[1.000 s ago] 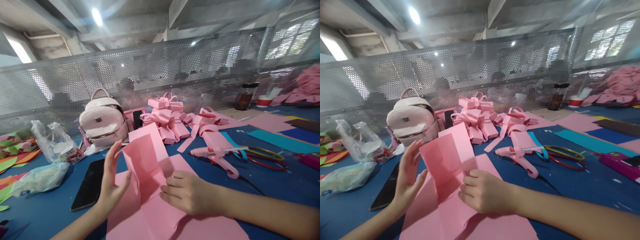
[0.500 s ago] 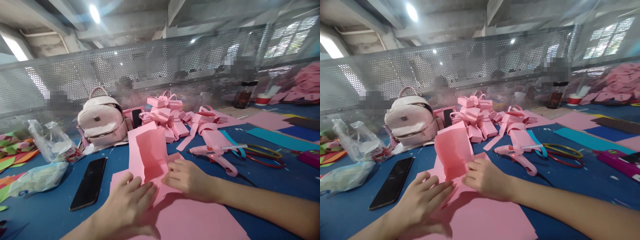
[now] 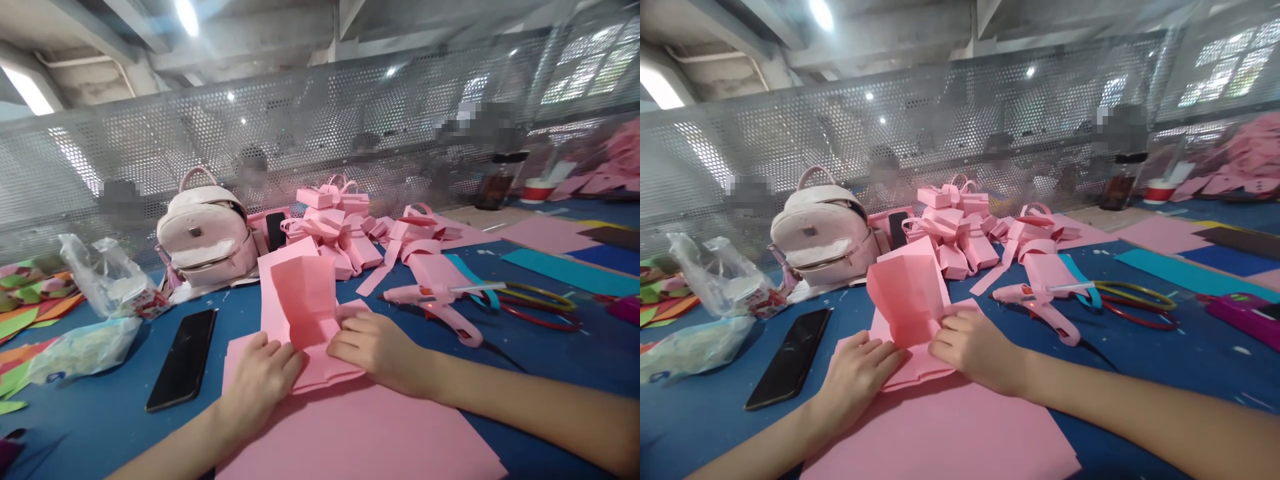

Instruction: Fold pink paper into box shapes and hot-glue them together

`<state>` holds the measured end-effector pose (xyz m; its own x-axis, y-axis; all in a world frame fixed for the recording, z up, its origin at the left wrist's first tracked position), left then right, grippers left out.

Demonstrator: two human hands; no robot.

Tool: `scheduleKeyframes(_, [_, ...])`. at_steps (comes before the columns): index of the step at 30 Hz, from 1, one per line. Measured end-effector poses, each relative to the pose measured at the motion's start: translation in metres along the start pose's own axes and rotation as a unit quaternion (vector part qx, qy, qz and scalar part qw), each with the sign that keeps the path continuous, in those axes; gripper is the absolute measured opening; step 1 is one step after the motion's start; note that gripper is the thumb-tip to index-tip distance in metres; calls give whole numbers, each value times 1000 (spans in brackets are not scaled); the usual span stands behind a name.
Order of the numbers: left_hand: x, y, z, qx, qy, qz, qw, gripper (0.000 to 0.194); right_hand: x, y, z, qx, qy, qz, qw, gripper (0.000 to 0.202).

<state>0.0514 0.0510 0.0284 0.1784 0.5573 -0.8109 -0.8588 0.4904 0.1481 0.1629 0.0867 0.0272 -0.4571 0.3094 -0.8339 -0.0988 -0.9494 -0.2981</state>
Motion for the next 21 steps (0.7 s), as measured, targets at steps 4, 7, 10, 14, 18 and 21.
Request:
scheduleKeyframes(4, [0, 20, 1, -51, -32, -29, 998, 27, -6, -15, -4, 88, -34, 45, 995, 27])
scheduleKeyframes(7, [-7, 42, 2, -137, -55, -94, 984, 26, -13, -31, -10, 204, -66, 125, 969, 22])
scheduleKeyframes(10, [-13, 62, -1, -236, -64, -233, 941, 50, -16, -41, -18, 299, -99, 194, 929, 42])
scheduleKeyframes(14, [-10, 68, -6, -283, -52, -308, 907, 67, -10, -42, -22, 326, -132, 283, 892, 72])
scheduleKeyframes(18, [4, 68, -12, -280, -24, -324, 903, 68, 2, -41, -22, 295, -134, 361, 874, 87])
scheduleKeyframes(21, [9, 69, -15, -269, -18, -325, 906, 70, 3, -43, -22, 259, -111, 331, 900, 88])
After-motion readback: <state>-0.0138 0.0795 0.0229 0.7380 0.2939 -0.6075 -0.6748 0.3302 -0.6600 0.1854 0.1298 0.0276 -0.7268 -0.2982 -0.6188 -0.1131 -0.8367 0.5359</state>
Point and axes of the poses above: each hand's wrist, its own z-axis towards the middle knuckle, its own x-axis out of the palm, y = z × x, the point moved 9 cm from there along z, towards the middle knuckle, and after that the axes turned 13 degrees about -x, right-handed, at the moved point
